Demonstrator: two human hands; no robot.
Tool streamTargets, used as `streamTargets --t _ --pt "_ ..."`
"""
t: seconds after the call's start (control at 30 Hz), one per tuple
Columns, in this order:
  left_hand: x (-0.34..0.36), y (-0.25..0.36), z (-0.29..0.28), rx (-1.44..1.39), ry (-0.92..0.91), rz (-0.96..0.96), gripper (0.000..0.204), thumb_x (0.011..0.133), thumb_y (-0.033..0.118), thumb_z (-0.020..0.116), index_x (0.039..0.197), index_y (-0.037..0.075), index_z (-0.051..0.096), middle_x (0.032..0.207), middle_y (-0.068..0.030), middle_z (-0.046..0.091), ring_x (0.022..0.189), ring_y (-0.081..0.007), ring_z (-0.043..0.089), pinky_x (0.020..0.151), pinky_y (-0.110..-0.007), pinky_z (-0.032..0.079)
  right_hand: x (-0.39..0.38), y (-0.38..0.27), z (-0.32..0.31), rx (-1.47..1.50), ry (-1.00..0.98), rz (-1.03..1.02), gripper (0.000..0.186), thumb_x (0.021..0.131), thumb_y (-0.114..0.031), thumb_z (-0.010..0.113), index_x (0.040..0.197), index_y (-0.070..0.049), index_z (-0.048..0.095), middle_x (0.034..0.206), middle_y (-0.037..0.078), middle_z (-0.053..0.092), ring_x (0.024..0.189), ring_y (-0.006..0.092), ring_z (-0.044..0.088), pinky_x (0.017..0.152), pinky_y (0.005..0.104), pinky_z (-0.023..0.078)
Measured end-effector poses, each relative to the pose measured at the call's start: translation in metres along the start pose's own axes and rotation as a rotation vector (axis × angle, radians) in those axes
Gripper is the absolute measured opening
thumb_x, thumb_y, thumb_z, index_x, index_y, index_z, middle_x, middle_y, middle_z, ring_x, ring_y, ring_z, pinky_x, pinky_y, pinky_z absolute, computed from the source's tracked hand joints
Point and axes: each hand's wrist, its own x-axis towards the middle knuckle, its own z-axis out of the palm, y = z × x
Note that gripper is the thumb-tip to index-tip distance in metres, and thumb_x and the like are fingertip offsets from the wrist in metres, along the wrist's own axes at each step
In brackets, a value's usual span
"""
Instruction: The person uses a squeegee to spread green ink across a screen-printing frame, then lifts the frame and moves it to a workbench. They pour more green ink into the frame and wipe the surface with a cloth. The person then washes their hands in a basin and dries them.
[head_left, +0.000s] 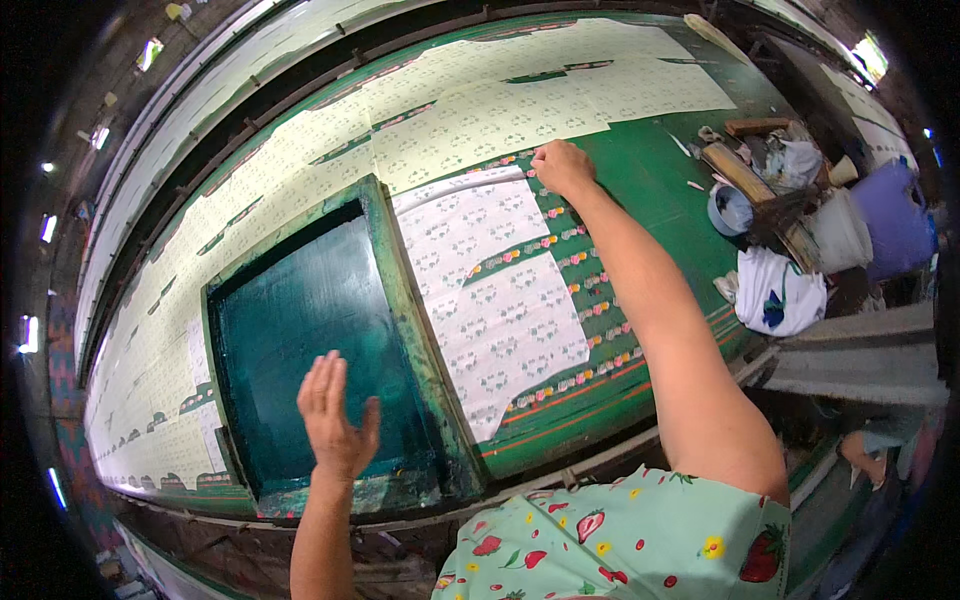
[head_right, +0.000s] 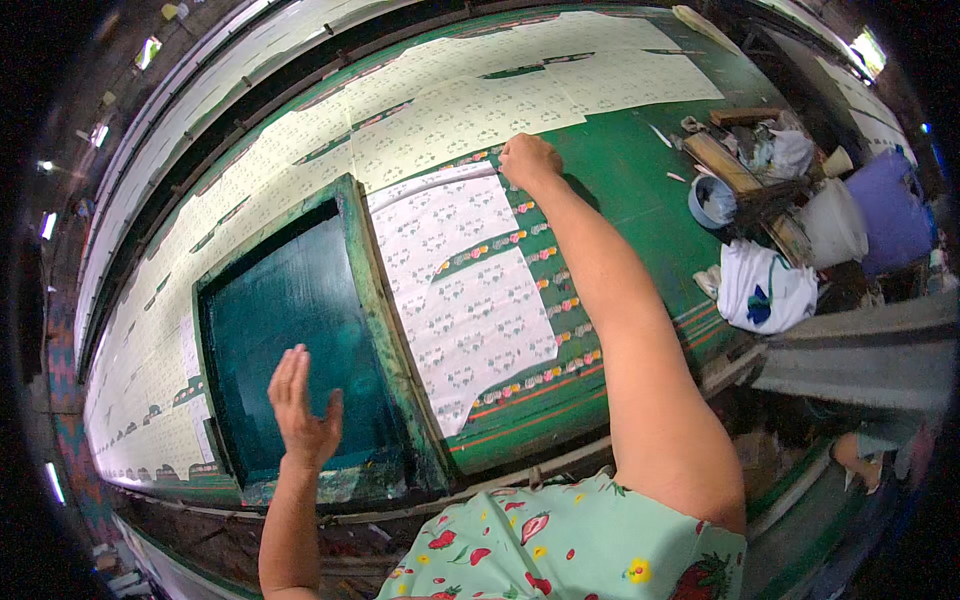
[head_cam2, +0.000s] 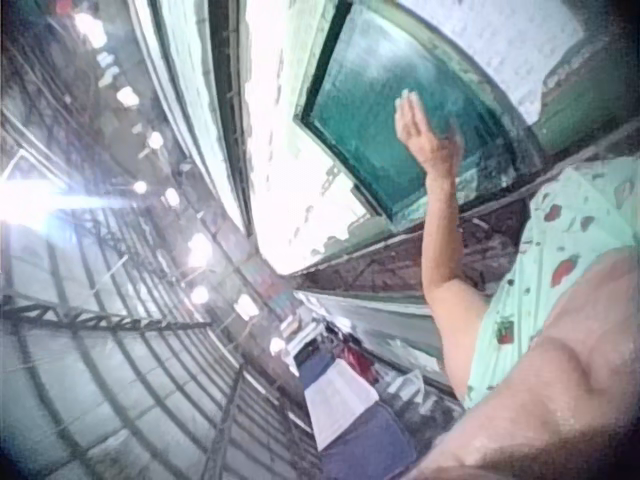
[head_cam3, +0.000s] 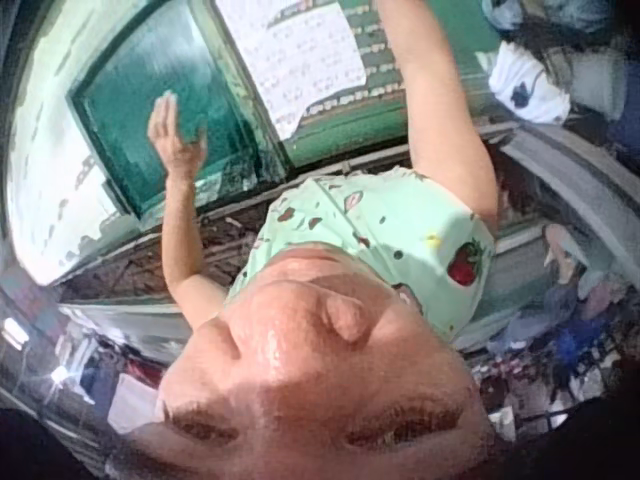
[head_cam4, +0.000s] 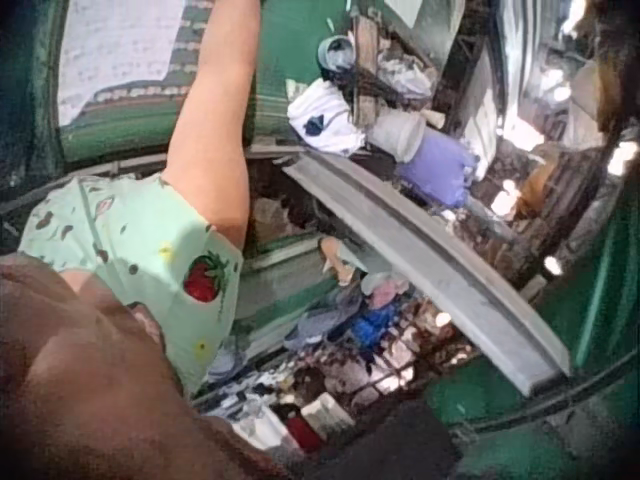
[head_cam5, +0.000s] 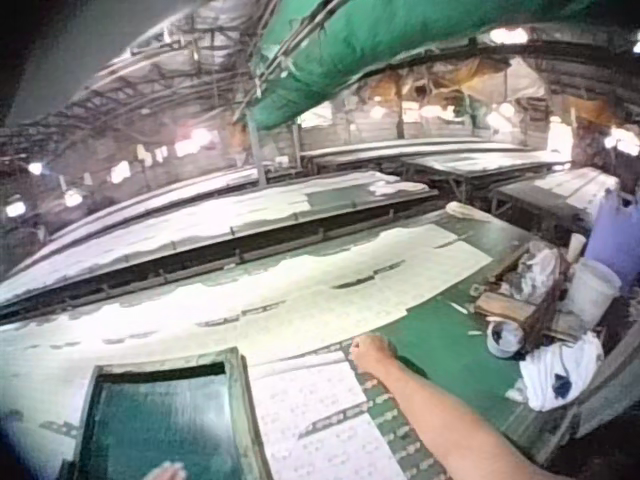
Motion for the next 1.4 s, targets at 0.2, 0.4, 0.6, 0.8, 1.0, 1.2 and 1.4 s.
streamTargets --t 0.2,0.4,0.6,0.8,1.0,1.2,1.4 --pt "0.071 0.049 0.078 -0.198 -0.139 0.026 0.083 0.086 0.011 0.085 0.160 -0.001 0.049 0.163 -0.0218 0.055 0.151 -0.0440 0.051 0.125 -0.056 0.039 0.066 0.005 0.036 -0.153 -0.152 -0.005 0.026 0.098 -0.029 0.082 0.112 -0.007 0.085 0.116 0.017 0.083 0.112 0.0372 0.079 0.093 0.0524 0.064" --pt "0.140 0.065 0.158 -0.238 -0.200 0.007 0.081 0.091 0.019 0.083 0.161 -0.002 0.047 0.167 -0.0236 0.049 0.153 -0.0453 0.047 0.127 -0.056 0.037 0.070 -0.007 0.034 -0.204 -0.305 -0.225 0.022 0.095 -0.024 0.082 0.109 -0.007 0.085 0.114 0.017 0.083 0.109 0.0370 0.080 0.092 0.0515 0.064" --pt "0.193 0.046 0.231 -0.082 -0.242 -0.194 0.078 0.105 0.037 0.071 0.166 -0.003 0.041 0.172 -0.0286 0.041 0.159 -0.0494 0.038 0.132 -0.056 0.030 0.075 -0.004 0.019 -0.089 -0.124 -0.493 0.014 0.095 -0.020 0.078 0.101 -0.007 0.079 0.102 0.015 0.081 0.101 0.0356 0.078 0.090 0.0496 0.063" --pt "0.223 0.035 0.269 0.068 -0.357 -0.307 0.085 0.111 0.056 0.055 0.168 -0.005 0.037 0.178 -0.0291 0.030 0.166 -0.0509 0.024 0.135 -0.059 0.020 0.058 -0.006 0.008 0.099 0.060 -0.772 0.009 0.091 -0.014 0.076 0.097 -0.008 0.074 0.096 0.011 0.078 0.095 0.0338 0.077 0.087 0.0492 0.062" --pt "0.239 0.045 0.286 0.079 -0.371 -0.329 0.089 0.111 0.061 0.051 0.170 -0.004 0.035 0.179 -0.0302 0.026 0.167 -0.0504 0.020 0.137 -0.059 0.016 0.044 -0.007 -0.003 0.175 0.167 -0.896 0.010 0.088 -0.010 0.076 0.097 -0.009 0.075 0.094 0.009 0.077 0.095 0.0322 0.076 0.086 0.0478 0.063" --pt "0.252 0.051 0.290 0.094 -0.410 -0.348 0.090 0.111 0.062 0.049 0.171 -0.003 0.032 0.181 -0.0302 0.022 0.168 -0.0497 0.018 0.137 -0.059 0.014 0.063 0.006 0.018 0.105 0.124 -0.779 0.010 0.090 -0.009 0.073 0.100 -0.009 0.076 0.097 0.009 0.078 0.097 0.0318 0.076 0.087 0.0463 0.062" --pt "0.270 0.058 0.301 0.063 -0.394 -0.267 0.092 0.110 0.062 0.049 0.172 -0.002 0.031 0.181 -0.0284 0.022 0.169 -0.0491 0.017 0.137 -0.058 0.014 0.082 0.020 0.038 0.007 0.105 -0.598 0.014 0.094 -0.011 0.072 0.106 -0.011 0.078 0.108 0.008 0.078 0.103 0.0312 0.076 0.090 0.0464 0.061"
